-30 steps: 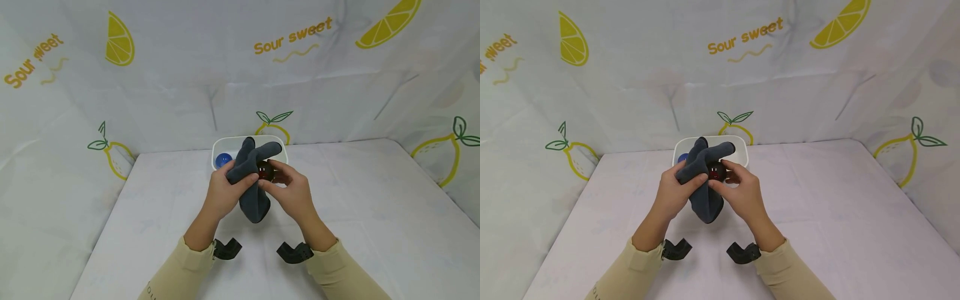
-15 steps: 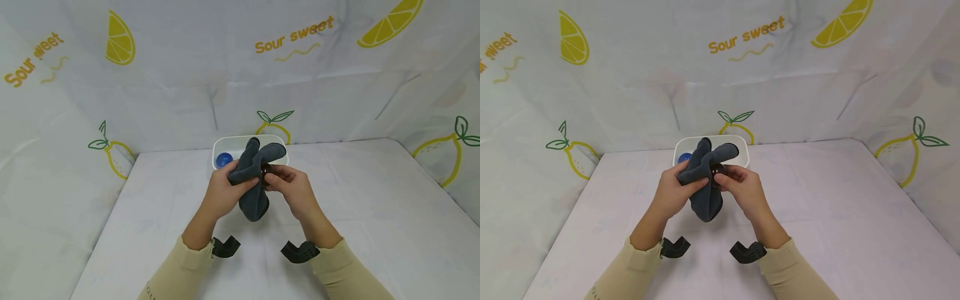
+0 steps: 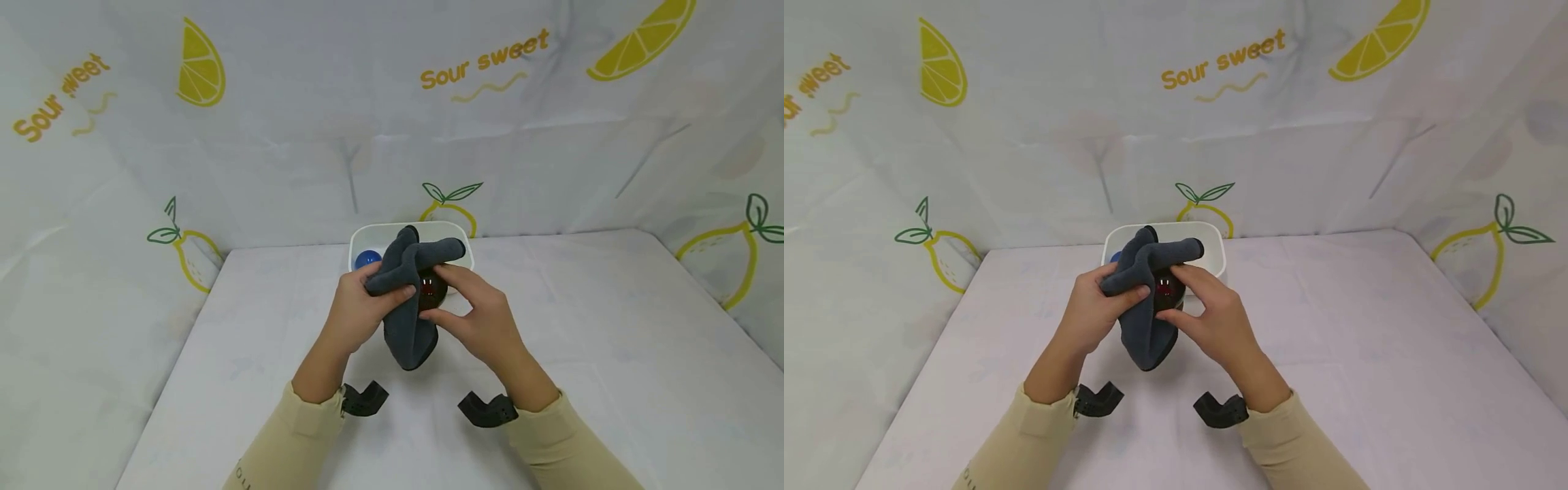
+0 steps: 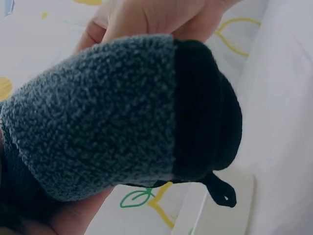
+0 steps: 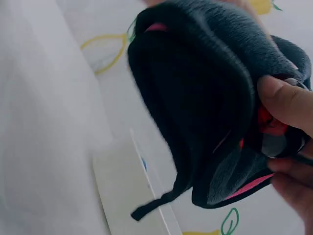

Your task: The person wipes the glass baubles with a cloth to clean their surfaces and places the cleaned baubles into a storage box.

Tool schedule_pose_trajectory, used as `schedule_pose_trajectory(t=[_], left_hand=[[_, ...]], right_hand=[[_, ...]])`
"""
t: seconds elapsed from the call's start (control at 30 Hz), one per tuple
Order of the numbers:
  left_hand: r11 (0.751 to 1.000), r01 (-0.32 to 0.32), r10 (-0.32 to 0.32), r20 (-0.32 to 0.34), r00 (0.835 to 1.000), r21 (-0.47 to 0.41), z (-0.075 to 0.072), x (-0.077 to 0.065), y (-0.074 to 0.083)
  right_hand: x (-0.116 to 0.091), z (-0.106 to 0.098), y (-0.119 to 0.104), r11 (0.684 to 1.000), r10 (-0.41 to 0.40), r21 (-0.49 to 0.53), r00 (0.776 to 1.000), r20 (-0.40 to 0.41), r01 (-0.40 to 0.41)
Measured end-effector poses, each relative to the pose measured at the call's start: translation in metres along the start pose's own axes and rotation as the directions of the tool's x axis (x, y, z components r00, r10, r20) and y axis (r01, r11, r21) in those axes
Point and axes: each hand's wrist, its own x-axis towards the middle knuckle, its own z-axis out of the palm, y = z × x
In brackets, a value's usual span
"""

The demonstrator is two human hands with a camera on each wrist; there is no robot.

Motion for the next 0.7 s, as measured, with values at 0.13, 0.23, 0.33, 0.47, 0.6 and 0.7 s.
schedule_pose_trajectory(t=[0.13, 0.23, 0.33, 0.47, 0.6, 0.7], left_hand=[[1.000, -0.004, 0.004, -0.013, 1.000, 0.003, 0.0013, 0.0002, -0.0016], [1.000, -0.008, 0.008, -0.027, 1.000, 0.016, 0.0014, -0.0005, -0.0008], [0.999, -0.017, 0.018, -0.036, 0.999, 0.027, 0.0014, -0.0005, 0.0003], [0.998, -0.048, 0.049, -0.042, 0.998, 0.027, 0.0015, -0.0011, 0.0010], [0.995, -0.093, 0.095, -0.050, 0.994, 0.039, 0.0018, -0.0017, 0.0017], [0.991, -0.131, 0.133, -0.063, 0.989, 0.037, 0.0018, -0.0020, 0.0021]], right_hand=[[-0.0022, 0.0048, 0.0009, 0.987, -0.105, -0.129, 0.993, -0.058, 0.097], [-0.0024, 0.0063, 0.0007, 0.995, -0.065, -0.078, 0.996, -0.061, 0.060], [-0.0018, 0.0050, -0.0004, 1.000, 0.000, -0.024, 0.999, -0.050, -0.001], [-0.0004, 0.0029, -0.0023, 0.985, 0.136, 0.113, 0.990, -0.021, -0.133], [0.0012, 0.0016, -0.0039, 0.871, 0.383, 0.307, 0.921, 0.063, -0.384], [0.0023, 0.0020, -0.0030, 0.702, 0.529, 0.464, 0.832, 0.168, -0.540]])
